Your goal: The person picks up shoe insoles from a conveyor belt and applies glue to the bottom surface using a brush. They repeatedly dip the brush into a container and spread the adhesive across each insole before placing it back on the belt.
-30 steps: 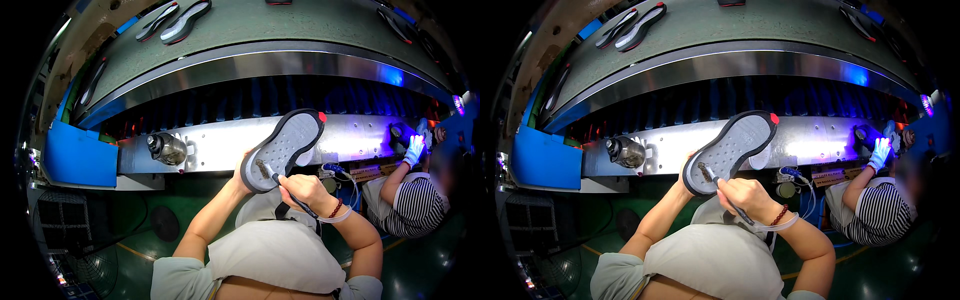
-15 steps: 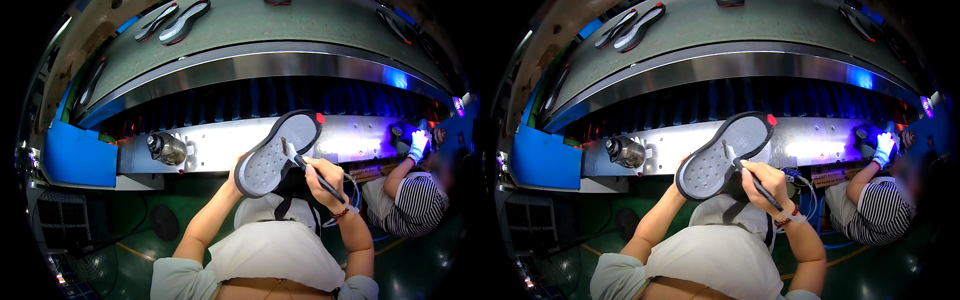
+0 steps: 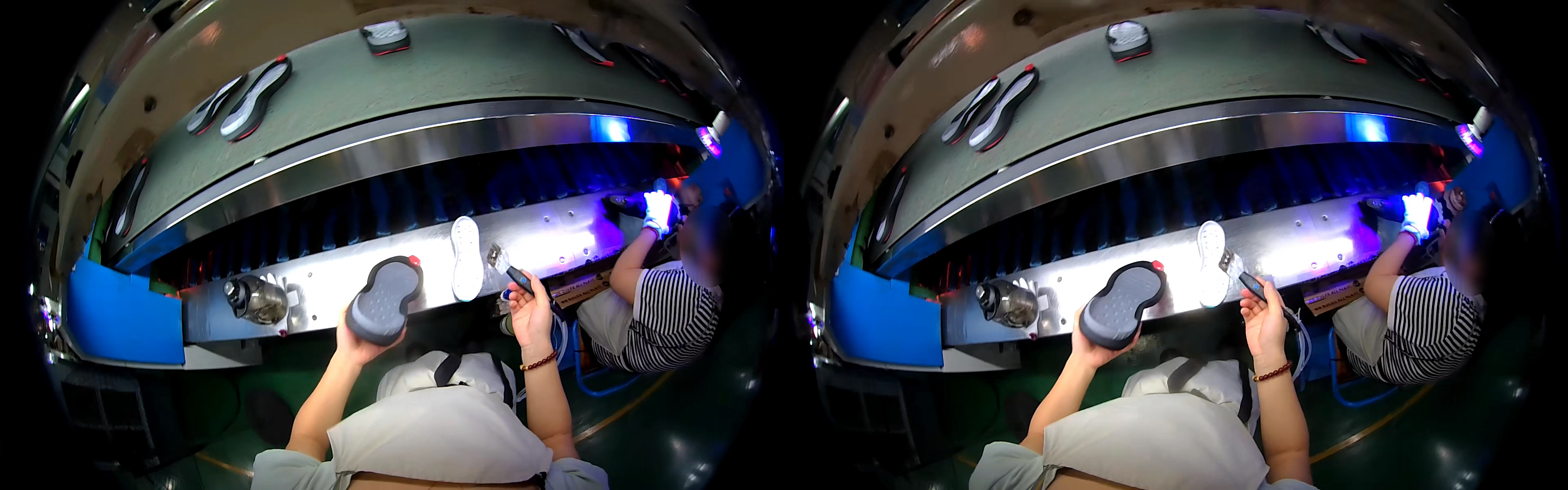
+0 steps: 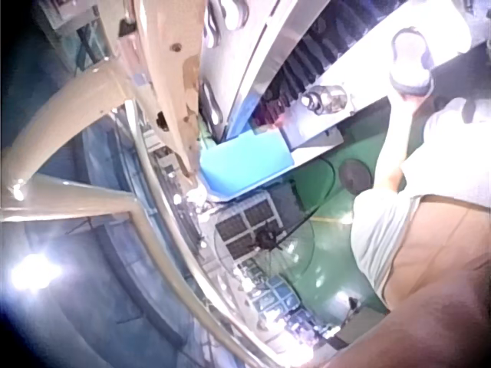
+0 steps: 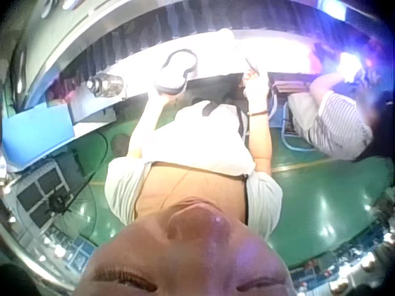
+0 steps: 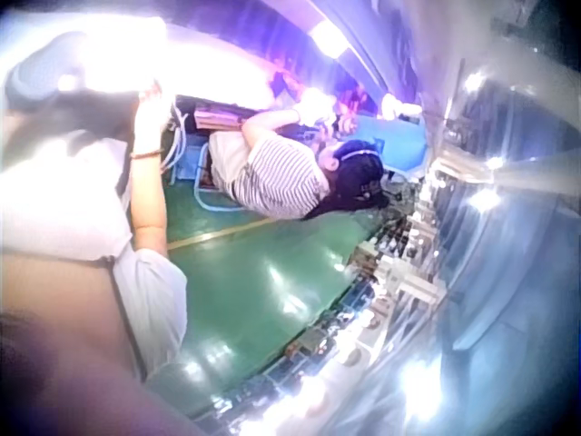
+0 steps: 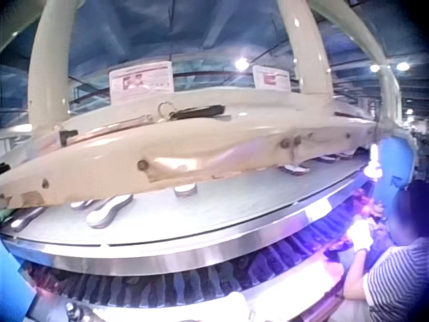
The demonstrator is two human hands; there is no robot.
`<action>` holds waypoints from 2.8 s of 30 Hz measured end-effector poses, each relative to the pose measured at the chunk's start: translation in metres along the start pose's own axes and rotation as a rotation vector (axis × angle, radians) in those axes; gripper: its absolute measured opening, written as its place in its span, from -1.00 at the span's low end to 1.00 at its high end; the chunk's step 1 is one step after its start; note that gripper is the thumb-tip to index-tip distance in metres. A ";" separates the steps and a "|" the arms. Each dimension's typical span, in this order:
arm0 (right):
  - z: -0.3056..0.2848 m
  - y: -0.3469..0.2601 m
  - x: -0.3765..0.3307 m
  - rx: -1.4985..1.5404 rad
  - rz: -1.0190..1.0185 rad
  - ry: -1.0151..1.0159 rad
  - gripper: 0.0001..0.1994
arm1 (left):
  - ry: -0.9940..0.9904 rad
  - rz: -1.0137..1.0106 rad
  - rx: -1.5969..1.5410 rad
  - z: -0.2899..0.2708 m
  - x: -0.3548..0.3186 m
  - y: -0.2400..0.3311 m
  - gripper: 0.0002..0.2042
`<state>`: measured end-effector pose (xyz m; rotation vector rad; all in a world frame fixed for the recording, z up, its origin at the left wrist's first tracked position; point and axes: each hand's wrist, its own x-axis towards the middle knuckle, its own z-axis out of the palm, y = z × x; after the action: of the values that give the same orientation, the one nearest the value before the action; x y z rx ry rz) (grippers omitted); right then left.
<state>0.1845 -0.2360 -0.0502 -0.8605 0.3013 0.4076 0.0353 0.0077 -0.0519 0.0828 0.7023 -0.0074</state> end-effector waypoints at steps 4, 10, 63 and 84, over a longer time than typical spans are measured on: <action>-0.033 0.001 0.001 0.036 -0.008 0.102 -0.70 | -0.127 -0.042 0.267 0.037 -0.024 0.001 -0.53; -0.066 0.011 -0.009 0.105 0.033 0.198 -0.73 | -0.567 0.253 0.405 0.135 0.001 0.007 -0.55; -0.037 -0.008 0.031 -0.161 -0.014 -0.138 -0.66 | -0.733 1.553 2.136 0.414 0.231 -0.083 -0.75; -0.087 -0.064 0.052 -0.190 0.138 0.262 -0.64 | -0.539 1.479 2.551 0.541 0.392 -0.135 -0.61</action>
<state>0.2518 -0.3298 -0.0828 -1.0854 0.5730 0.4568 0.6790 -0.1609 0.0964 2.8669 -0.4931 0.4808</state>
